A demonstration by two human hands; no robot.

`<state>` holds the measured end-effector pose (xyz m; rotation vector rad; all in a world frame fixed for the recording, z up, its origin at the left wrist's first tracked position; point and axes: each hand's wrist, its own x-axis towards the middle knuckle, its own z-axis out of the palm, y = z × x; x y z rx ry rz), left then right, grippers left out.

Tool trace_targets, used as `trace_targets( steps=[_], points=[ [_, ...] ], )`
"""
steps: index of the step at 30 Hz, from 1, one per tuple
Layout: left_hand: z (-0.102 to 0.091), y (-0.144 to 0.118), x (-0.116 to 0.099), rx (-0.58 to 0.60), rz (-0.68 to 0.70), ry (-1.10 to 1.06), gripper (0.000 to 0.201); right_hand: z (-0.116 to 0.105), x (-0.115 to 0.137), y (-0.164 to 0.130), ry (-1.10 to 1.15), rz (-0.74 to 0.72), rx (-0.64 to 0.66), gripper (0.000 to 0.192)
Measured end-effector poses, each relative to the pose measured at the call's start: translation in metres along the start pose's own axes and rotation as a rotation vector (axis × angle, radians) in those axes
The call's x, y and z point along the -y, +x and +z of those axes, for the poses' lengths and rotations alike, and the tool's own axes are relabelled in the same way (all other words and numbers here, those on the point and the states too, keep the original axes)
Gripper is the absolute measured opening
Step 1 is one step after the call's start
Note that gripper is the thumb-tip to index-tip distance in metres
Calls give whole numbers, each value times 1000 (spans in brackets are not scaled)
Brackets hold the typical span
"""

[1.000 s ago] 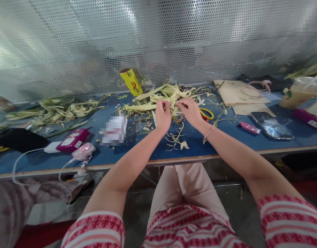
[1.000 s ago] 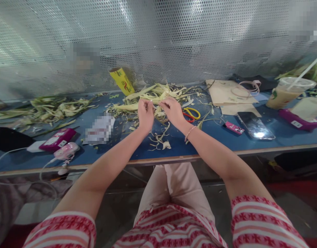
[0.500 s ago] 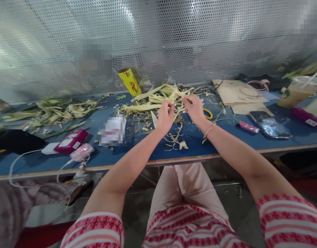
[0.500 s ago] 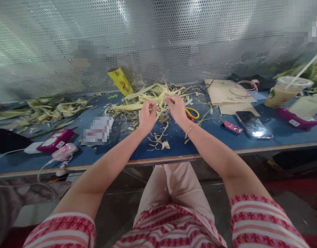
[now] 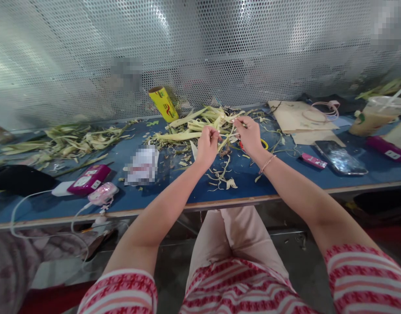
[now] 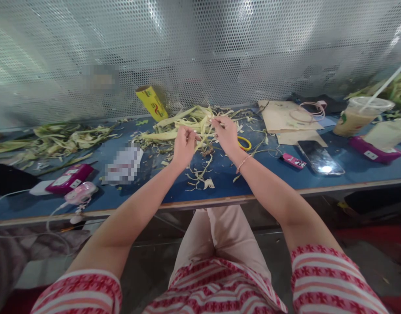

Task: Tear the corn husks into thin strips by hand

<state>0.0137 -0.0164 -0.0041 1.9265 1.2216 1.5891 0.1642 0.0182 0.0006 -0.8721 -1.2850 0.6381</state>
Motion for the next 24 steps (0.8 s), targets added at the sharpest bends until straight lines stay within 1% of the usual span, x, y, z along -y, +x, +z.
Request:
trace_targets(
  steps=[4, 7, 10, 15, 17, 21, 24],
  points=[
    [-2, -1, -5, -47, 5, 27, 11, 2, -1, -4, 62, 103, 113, 29],
    [-3, -1, -5, -36, 31, 44, 11, 6, -3, -7, 80, 176, 186, 30],
    [-3, -1, -3, -23, 50, 69, 11, 8, -2, -9, 50, 194, 202, 28],
    [-3, -1, -1, 2, 48, 152, 11, 5, 8, -10, -20, 234, 214, 23],
    [-3, -2, -2, 23, 58, 184, 11, 5, 11, -11, -124, 186, 207, 21],
    [-3, -5, -6, 84, 59, 233, 12, 5, 14, -13, -392, -38, 194, 17],
    [1, -6, -8, 115, 36, 139, 12, 5, 16, -13, -459, -145, 165, 14]
  ],
)
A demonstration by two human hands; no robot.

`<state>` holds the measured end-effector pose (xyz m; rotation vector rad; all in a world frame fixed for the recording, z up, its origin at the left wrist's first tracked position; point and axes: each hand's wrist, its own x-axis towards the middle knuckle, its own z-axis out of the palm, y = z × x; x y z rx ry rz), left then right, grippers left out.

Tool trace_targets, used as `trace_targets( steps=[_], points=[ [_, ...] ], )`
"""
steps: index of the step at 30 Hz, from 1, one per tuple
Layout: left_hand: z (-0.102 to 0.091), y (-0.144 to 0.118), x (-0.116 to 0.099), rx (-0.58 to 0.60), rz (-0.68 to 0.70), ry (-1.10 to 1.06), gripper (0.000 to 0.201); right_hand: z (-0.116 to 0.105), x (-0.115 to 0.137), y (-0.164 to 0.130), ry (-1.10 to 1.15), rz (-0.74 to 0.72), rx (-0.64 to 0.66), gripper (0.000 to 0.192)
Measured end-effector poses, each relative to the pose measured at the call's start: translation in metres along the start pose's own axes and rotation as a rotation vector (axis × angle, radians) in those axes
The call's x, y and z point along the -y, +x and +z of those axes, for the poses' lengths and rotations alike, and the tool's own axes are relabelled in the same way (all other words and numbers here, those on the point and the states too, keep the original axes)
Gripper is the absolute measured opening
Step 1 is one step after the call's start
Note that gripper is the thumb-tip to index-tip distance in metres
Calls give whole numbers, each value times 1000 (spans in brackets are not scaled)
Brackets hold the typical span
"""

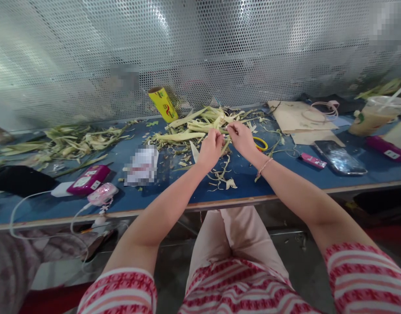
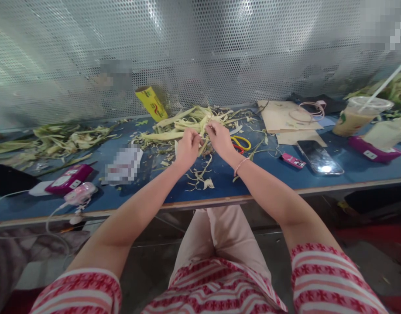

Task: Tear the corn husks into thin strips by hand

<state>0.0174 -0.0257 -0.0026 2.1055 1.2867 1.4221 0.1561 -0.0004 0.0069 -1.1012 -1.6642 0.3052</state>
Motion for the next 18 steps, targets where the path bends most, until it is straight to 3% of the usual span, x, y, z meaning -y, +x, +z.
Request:
trace_targets(
  steps=[3, 6, 11, 18],
  points=[
    [9, -1, 1, 10, -111, -224, 16, 1, 1, -2, 32, -53, -31, 15],
    [21, -3, 3, -68, -193, -371, 25, 5, 2, -6, 58, -118, -42, 18],
    [27, -7, 6, -253, -159, -263, 27, 12, 10, -15, 111, -149, -28, 21],
    [24, -5, 3, -321, -150, -235, 20, 21, 16, -22, 204, -132, -52, 17]
  ],
)
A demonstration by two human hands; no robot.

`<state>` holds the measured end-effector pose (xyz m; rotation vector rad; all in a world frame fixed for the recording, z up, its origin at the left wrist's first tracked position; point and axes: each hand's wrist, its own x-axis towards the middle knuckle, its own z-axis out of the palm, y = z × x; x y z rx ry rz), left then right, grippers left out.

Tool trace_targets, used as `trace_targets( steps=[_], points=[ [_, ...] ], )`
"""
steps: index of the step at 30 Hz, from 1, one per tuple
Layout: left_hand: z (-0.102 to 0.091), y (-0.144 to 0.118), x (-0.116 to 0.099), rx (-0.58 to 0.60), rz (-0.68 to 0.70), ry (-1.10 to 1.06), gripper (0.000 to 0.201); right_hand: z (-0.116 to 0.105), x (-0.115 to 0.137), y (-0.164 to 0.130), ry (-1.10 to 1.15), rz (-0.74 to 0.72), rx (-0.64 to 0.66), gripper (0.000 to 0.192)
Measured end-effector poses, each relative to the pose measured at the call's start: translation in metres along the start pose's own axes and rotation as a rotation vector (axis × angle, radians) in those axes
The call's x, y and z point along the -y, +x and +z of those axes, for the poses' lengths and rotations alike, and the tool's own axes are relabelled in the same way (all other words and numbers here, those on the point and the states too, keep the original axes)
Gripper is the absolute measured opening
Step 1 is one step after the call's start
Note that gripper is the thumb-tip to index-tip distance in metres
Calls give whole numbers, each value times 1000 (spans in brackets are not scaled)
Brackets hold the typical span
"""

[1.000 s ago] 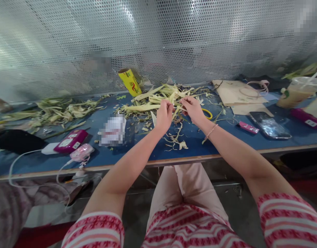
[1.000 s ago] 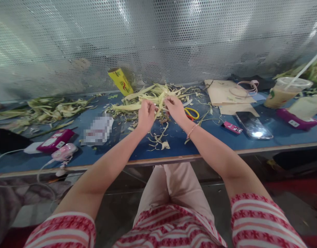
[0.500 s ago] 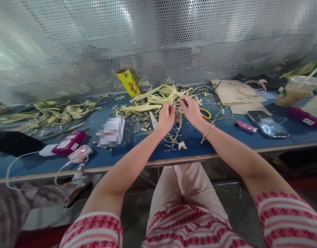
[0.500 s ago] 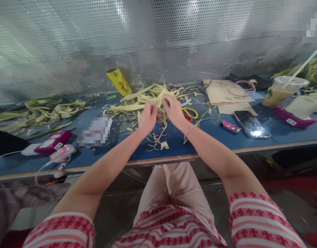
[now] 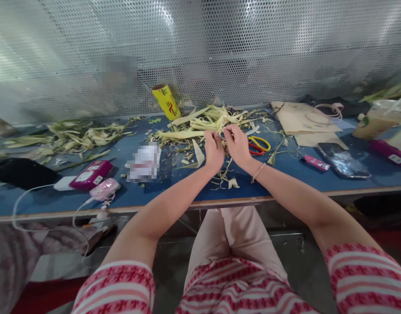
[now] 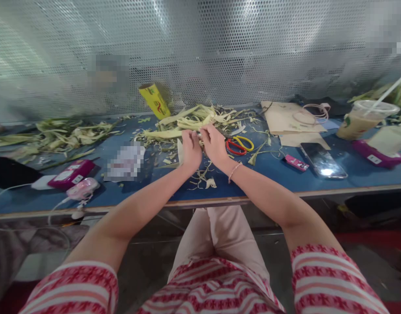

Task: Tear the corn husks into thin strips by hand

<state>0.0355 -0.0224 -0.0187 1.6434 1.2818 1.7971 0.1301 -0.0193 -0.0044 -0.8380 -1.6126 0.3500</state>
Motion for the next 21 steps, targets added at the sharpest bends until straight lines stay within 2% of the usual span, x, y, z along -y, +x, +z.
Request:
trace_targets(
  steps=[4, 8, 16, 21],
  points=[
    [2, 0, -2, -45, -24, -22, 21, 2, 1, -1, -27, 14, -2, 21],
    [0, 2, -1, -51, 16, 11, 22, 1, 2, -1, -17, 0, 19, 23],
    [-3, 4, 0, 3, 83, 99, 16, -9, -6, 7, -32, 55, -44, 21],
    [-3, 2, -3, 72, 74, 111, 14, -11, -7, 11, 63, 136, -22, 17]
  ],
)
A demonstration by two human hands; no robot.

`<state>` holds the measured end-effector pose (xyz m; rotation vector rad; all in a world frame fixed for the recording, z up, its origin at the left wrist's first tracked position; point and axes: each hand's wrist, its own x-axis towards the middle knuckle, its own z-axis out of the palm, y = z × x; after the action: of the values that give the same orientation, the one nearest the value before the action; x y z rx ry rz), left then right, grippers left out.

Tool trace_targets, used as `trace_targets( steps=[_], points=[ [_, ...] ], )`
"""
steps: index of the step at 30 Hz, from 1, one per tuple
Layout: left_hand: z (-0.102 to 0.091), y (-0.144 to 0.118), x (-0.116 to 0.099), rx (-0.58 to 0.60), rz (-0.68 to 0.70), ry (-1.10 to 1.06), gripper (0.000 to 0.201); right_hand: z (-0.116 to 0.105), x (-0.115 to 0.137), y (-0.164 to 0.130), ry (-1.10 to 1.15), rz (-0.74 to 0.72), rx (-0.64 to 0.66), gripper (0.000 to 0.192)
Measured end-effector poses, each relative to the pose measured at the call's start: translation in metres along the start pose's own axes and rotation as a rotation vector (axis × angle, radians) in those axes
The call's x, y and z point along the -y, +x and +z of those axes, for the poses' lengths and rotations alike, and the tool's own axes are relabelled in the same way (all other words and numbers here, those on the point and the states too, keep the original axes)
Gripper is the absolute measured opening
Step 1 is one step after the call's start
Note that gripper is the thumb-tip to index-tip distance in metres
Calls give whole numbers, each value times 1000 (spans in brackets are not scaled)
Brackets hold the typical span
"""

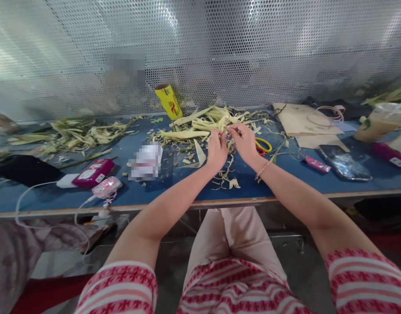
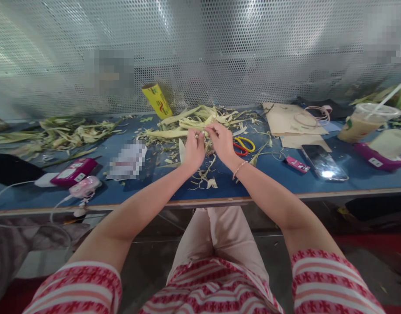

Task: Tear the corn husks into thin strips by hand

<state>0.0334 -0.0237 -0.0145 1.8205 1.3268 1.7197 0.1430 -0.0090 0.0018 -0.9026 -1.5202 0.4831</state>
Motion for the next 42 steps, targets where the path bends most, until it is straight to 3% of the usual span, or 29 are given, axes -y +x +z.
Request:
trace_targets(
  steps=[8, 19, 22, 27, 33, 36, 42],
  points=[
    [-8, 7, 1, 25, -59, -41, 18, -1, 0, 2, 176, 226, 74, 15],
    [-12, 7, -5, 168, -23, -23, 16, -1, -17, 11, 324, 291, 2, 14],
    [-12, 9, -3, 141, -47, -52, 18, 0, -20, 10, 330, 290, 4, 17],
    [-14, 18, 10, -18, -94, -98, 28, 2, -14, 7, 323, 303, 10, 19],
    [-15, 21, 14, -101, -168, -115, 27, 2, -13, 6, 328, 311, -15, 20],
    [-16, 19, 10, -92, -171, -150, 26, 1, -16, 7, 348, 298, -37, 22],
    [-15, 15, 2, 43, -107, -234, 16, -2, -14, 10, 403, 322, -78, 19]
  ],
)
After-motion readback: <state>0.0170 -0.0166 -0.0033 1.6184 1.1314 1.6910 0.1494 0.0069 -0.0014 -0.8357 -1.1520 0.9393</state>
